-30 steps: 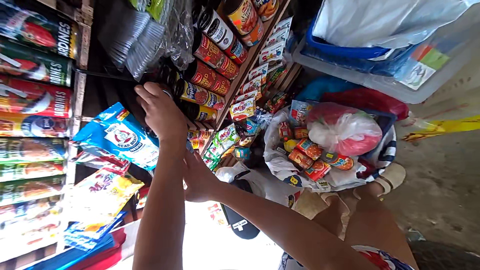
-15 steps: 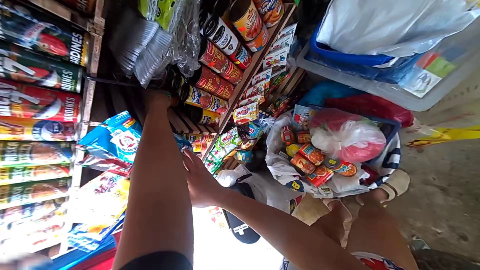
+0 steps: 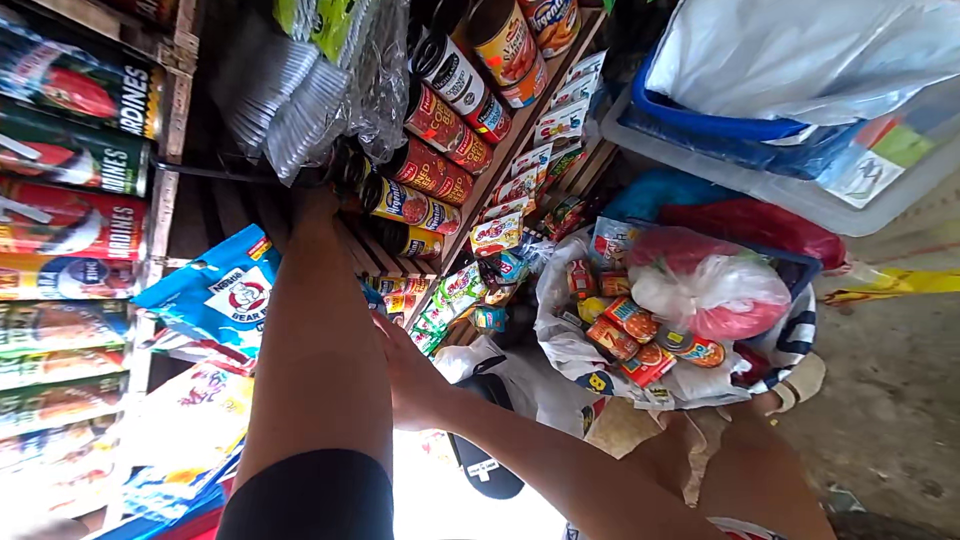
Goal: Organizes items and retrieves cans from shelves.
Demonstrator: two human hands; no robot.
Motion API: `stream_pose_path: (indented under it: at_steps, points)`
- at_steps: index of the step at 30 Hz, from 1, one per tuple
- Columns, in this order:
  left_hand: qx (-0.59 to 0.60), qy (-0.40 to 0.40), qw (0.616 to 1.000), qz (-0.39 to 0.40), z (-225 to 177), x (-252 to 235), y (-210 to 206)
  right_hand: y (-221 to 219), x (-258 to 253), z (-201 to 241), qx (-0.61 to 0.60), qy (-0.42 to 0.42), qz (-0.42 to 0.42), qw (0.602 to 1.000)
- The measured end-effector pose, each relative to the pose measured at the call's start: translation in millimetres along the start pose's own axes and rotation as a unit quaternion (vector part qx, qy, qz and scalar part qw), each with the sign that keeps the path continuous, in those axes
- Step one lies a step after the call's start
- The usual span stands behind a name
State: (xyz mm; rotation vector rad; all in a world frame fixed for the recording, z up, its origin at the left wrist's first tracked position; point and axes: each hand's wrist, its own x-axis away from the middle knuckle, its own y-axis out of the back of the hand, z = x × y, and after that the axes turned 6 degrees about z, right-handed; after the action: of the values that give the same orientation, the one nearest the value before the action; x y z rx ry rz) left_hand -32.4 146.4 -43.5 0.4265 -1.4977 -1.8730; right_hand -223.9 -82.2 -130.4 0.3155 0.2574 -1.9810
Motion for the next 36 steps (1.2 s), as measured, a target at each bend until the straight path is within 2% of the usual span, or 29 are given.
stream_pose_path:
  at_steps: [4,8,12,15,16,17,18,19,20,21,22,24,25,27,28,29,33,36]
  points:
    - [0.022,0.022,0.999,0.009,-6,5,3,1,0,0,0.004,0.002,-0.006,1.0]
    - [-0.038,0.073,0.996,0.02,-22,24,12,-4,-2,-6,0.017,0.014,-0.01,1.0]
    - [-0.113,0.08,0.99,0.038,-42,62,29,-8,-5,-6,0.046,0.003,0.007,0.999]
    - [-0.149,0.047,0.987,0.048,-56,112,37,-16,-5,-6,0.054,-0.006,-0.019,0.998]
    - [-0.144,0.016,0.988,0.055,-61,136,39,-18,-4,-7,0.059,-0.005,-0.034,0.998]
    - [-0.135,-0.051,0.988,0.056,-61,161,37,-18,-3,-9,0.063,-0.004,-0.047,0.997]
    - [-0.125,-0.167,0.978,0.034,-50,184,28,-18,-2,-11,0.066,-0.002,-0.055,0.996]
    - [-0.11,-0.325,0.939,-0.012,-32,198,10,-21,-1,-15,0.072,0.001,-0.059,0.996]
    - [-0.062,-0.505,0.858,-0.062,-20,194,-19,-28,-2,-21,0.077,0.005,-0.07,0.995]
    - [-0.035,-0.464,0.878,0.109,-57,226,-18,-43,-7,-33,0.093,0.012,-0.105,0.99]
    - [-0.017,-0.421,0.876,0.236,-99,250,-25,-59,-15,-44,0.118,0.016,-0.155,0.981]
    - [-0.067,-0.394,0.819,0.411,-166,265,-56,-62,-21,-39,0.106,0.025,-0.242,0.964]
    - [-0.108,-0.412,0.779,0.459,-189,260,-80,-46,-15,-17,0.068,0.004,-0.25,0.966]
    - [-0.158,-0.473,0.723,0.478,-216,238,-143,-19,-4,10,0.02,-0.046,-0.193,0.98]
    - [-0.166,-0.477,0.717,0.48,-227,229,-168,-19,-3,8,0.037,-0.039,-0.208,0.977]
    - [-0.163,-0.463,0.727,0.48,-236,222,-190,-27,-4,0,0.062,-0.012,-0.258,0.964]
    - [-0.092,-0.371,0.804,0.456,-255,210,-260,-22,3,-13,0.037,0.014,-0.175,0.984]
    - [-0.005,-0.328,0.829,0.453,-257,215,-288,-23,4,-15,0.034,0.019,-0.172,0.984]
